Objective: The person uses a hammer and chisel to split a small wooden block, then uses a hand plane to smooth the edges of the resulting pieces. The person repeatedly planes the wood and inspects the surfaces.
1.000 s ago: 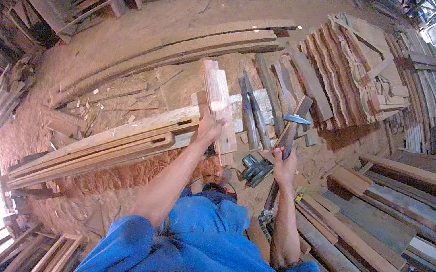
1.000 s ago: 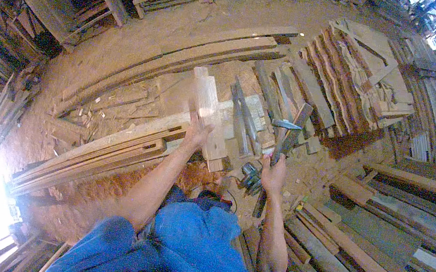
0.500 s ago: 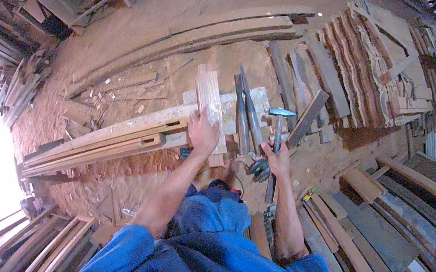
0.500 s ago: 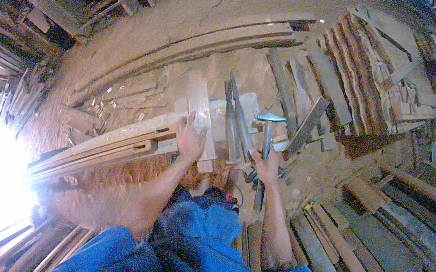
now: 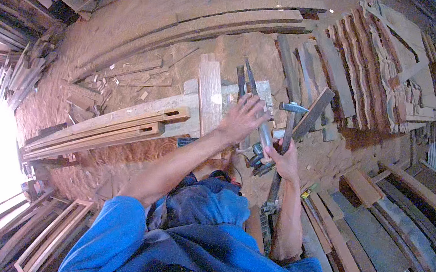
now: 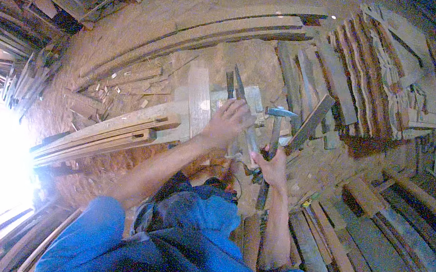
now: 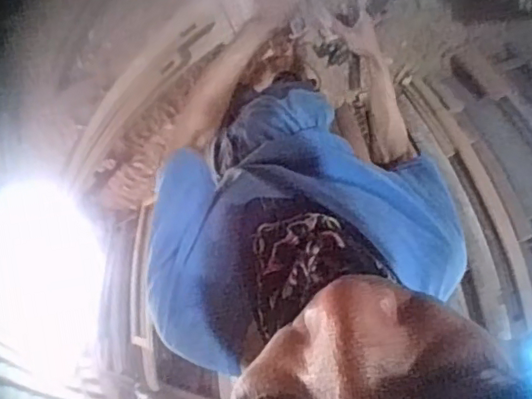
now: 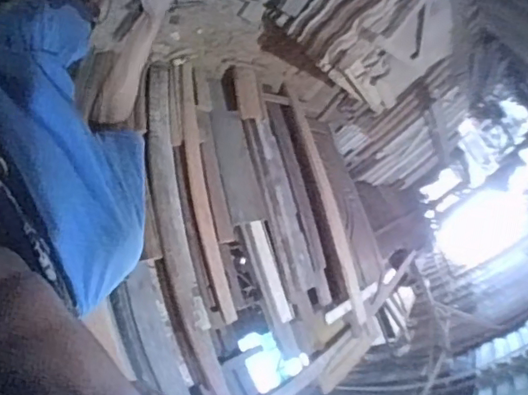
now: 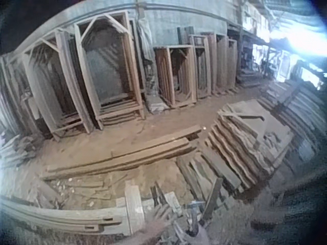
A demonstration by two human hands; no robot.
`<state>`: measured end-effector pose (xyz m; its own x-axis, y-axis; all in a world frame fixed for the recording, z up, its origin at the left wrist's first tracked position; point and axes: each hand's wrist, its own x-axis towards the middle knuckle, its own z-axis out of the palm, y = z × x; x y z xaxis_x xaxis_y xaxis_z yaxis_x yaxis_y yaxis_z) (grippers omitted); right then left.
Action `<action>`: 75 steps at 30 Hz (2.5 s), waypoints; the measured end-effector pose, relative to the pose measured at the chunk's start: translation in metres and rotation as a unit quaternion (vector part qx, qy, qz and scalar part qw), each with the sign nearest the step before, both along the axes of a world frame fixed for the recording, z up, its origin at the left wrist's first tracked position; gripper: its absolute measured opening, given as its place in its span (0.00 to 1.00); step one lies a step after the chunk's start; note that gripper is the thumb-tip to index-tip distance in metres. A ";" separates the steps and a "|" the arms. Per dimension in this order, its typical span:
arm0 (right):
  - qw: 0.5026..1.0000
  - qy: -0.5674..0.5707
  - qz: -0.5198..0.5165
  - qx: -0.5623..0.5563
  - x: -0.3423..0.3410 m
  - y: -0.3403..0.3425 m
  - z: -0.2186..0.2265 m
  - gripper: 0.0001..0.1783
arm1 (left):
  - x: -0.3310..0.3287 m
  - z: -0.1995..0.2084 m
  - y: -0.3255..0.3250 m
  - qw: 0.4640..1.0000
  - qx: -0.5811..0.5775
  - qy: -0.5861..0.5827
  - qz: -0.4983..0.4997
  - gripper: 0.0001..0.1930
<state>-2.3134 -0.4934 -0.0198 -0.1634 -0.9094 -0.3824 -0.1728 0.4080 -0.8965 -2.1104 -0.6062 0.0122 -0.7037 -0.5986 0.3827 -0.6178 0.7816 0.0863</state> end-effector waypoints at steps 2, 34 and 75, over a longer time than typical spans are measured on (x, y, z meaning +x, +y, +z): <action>0.997 -0.075 0.021 -0.012 -0.012 0.009 0.027 0.24 | -0.003 0.002 -0.007 0.996 -0.081 -0.018 -0.043 0.15; 0.895 0.398 0.174 -0.097 0.055 -0.101 -0.057 0.33 | 0.151 0.066 0.132 0.965 0.218 0.118 0.090 0.14; 0.757 0.445 0.412 -0.243 0.409 -0.046 0.286 0.13 | 0.289 0.048 0.086 0.736 0.217 0.618 0.170 0.16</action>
